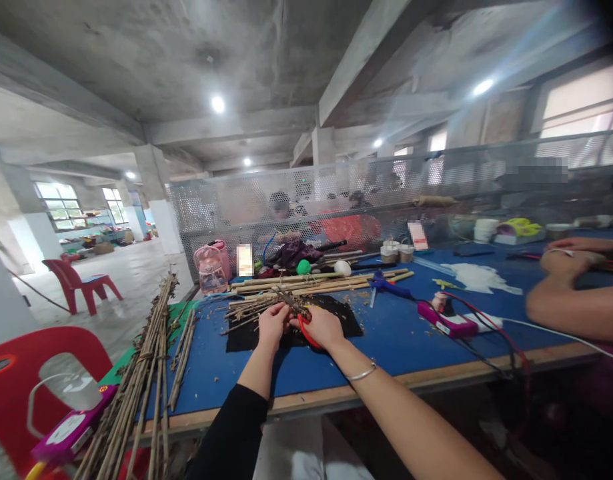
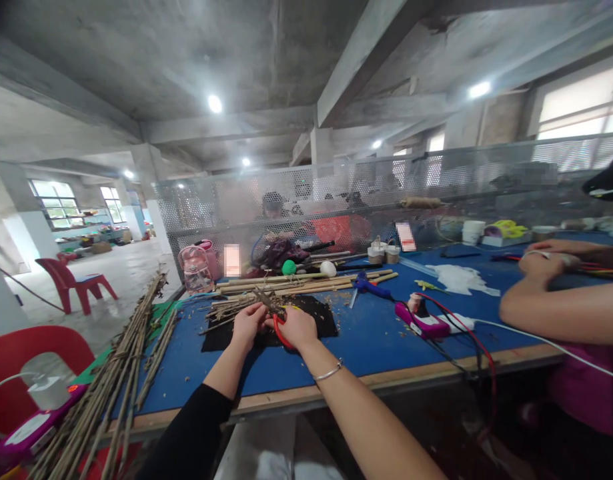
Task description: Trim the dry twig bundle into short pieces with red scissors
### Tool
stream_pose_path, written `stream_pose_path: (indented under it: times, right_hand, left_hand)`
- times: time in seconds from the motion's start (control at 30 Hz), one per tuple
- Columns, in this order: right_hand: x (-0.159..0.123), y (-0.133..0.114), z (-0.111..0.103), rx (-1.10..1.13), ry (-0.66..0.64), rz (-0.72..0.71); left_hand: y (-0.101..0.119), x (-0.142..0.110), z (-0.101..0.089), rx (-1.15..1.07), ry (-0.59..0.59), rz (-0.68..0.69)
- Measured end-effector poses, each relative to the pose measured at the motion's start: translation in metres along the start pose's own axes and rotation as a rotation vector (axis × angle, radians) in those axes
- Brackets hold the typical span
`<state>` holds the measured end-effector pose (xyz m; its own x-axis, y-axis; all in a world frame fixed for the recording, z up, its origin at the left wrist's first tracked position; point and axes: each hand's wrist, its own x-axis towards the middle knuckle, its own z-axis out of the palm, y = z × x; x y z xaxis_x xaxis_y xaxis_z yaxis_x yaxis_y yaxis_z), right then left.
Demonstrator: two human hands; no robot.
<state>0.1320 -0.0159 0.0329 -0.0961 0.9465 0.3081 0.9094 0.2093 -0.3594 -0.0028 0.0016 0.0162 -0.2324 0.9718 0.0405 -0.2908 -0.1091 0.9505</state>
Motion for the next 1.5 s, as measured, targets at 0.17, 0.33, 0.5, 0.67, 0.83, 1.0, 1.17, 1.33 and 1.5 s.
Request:
stream_pose_path:
  times: [0.17, 0.33, 0.5, 0.67, 0.83, 1.0, 1.17, 1.33, 1.5]
  right_hand:
    - [0.000, 0.001, 0.004, -0.001, 0.020, -0.043]
    - [0.000, -0.001, 0.003, 0.002, 0.026, -0.081]
    - [0.001, 0.000, 0.003, 0.003, 0.054, -0.106]
    - [0.002, 0.004, 0.007, 0.035, 0.029, -0.063]
    - [0.002, 0.004, 0.005, 0.052, 0.026, -0.044]
    - [0.000, 0.000, -0.002, 0.051, -0.008, -0.026]
    - [-0.001, 0.000, -0.004, 0.039, -0.040, -0.009]
    - [0.002, 0.002, -0.002, 0.014, -0.043, -0.006]
    - [0.002, 0.002, 0.000, -0.006, -0.033, 0.005]
  left_hand:
    - [0.004, -0.004, 0.000, 0.031, 0.040, 0.032]
    - [0.002, -0.003, 0.000, 0.037, -0.007, 0.091]
    - [0.000, 0.000, -0.002, 0.036, -0.040, 0.154]
    - [0.000, 0.000, -0.001, 0.004, -0.056, 0.114]
    - [-0.002, 0.000, -0.001, -0.109, -0.192, -0.026]
    - [-0.002, 0.001, -0.004, -0.022, -0.119, -0.015]
    - [-0.001, 0.001, -0.005, 0.014, -0.093, -0.010]
    - [0.000, 0.000, -0.003, 0.045, -0.063, -0.004]
    - [0.002, -0.001, -0.003, 0.026, 0.004, 0.002]
